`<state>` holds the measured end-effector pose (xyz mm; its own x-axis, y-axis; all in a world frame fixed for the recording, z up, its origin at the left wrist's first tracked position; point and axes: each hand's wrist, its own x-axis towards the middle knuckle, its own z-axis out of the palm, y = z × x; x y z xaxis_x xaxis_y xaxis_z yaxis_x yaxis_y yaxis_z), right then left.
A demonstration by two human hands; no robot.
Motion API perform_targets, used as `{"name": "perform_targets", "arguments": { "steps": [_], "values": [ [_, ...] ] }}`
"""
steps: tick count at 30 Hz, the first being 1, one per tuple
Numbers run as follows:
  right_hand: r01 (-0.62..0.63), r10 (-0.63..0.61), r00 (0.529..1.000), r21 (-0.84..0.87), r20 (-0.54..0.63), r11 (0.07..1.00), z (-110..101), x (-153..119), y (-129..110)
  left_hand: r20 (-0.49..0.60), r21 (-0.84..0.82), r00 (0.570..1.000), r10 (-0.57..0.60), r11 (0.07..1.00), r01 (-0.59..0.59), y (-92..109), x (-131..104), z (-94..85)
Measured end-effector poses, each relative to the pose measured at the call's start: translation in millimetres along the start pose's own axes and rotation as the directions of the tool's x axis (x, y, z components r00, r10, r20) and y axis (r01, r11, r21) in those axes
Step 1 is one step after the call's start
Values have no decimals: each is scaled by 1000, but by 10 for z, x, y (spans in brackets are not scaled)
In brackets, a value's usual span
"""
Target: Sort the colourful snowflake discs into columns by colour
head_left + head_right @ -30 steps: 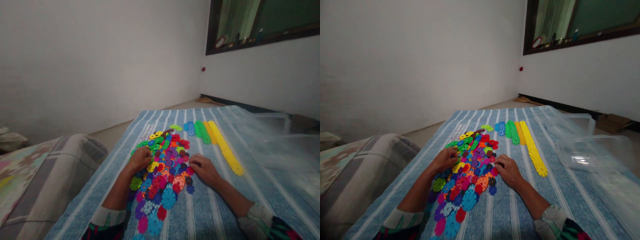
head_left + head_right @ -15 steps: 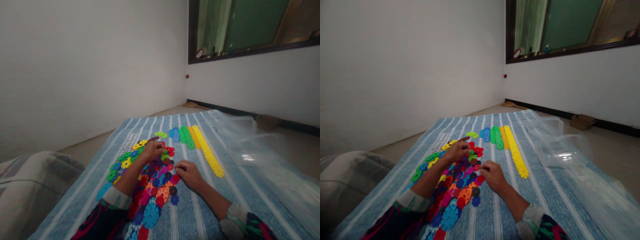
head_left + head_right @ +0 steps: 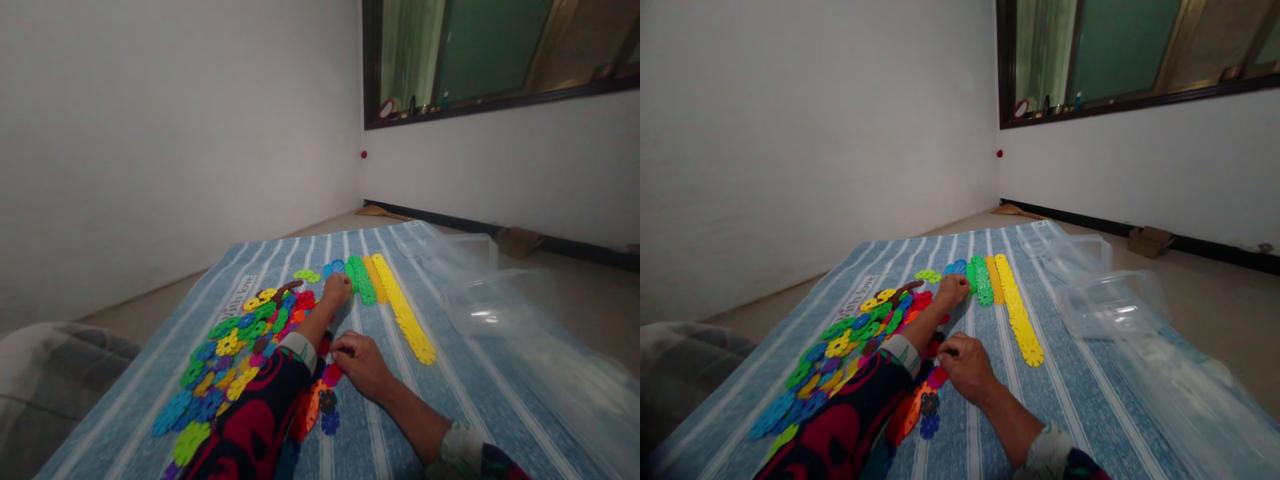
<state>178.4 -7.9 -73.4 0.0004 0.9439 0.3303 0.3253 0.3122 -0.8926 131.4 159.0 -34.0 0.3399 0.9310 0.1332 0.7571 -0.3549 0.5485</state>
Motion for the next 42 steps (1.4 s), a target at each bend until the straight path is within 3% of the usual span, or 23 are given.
{"name": "perform_targets", "arguments": {
  "steps": [8, 15, 21, 26, 31, 38, 42],
  "values": [
    [4, -4, 1000, -22, 3, 1000, 0, 4, -24, -41, 48, 999, -21, 999, 23, -17, 22, 27],
    [-3, 3, 1000, -2, 8, 1000, -1, -13, 4, -35, 74, 999, 29, 997, -26, -58, -102, -95],
    [8, -8, 999, 6, 38, 1000, -26, -36, -3, 48, 101, 993, 110, 988, -114, -79, -482, -373],
    [24, -23, 998, -24, 56, 999, -47, -56, -2, 78, 304, 980, 181, 932, -196, -277, -852, -730],
    [32, -29, 998, -54, 55, 998, -52, -70, 18, 122, 458, 987, 103, 877, -148, -534, -1148, -1034],
    [52, -46, 996, -70, 79, 996, -66, -74, 76, 224, 446, 966, 126, 868, -216, -733, -1503, -1128],
    [52, -44, 994, -82, 97, 995, -76, -80, 101, 176, 378, 975, 137, 905, -195, -800, -1667, -1121]
  ]
}}
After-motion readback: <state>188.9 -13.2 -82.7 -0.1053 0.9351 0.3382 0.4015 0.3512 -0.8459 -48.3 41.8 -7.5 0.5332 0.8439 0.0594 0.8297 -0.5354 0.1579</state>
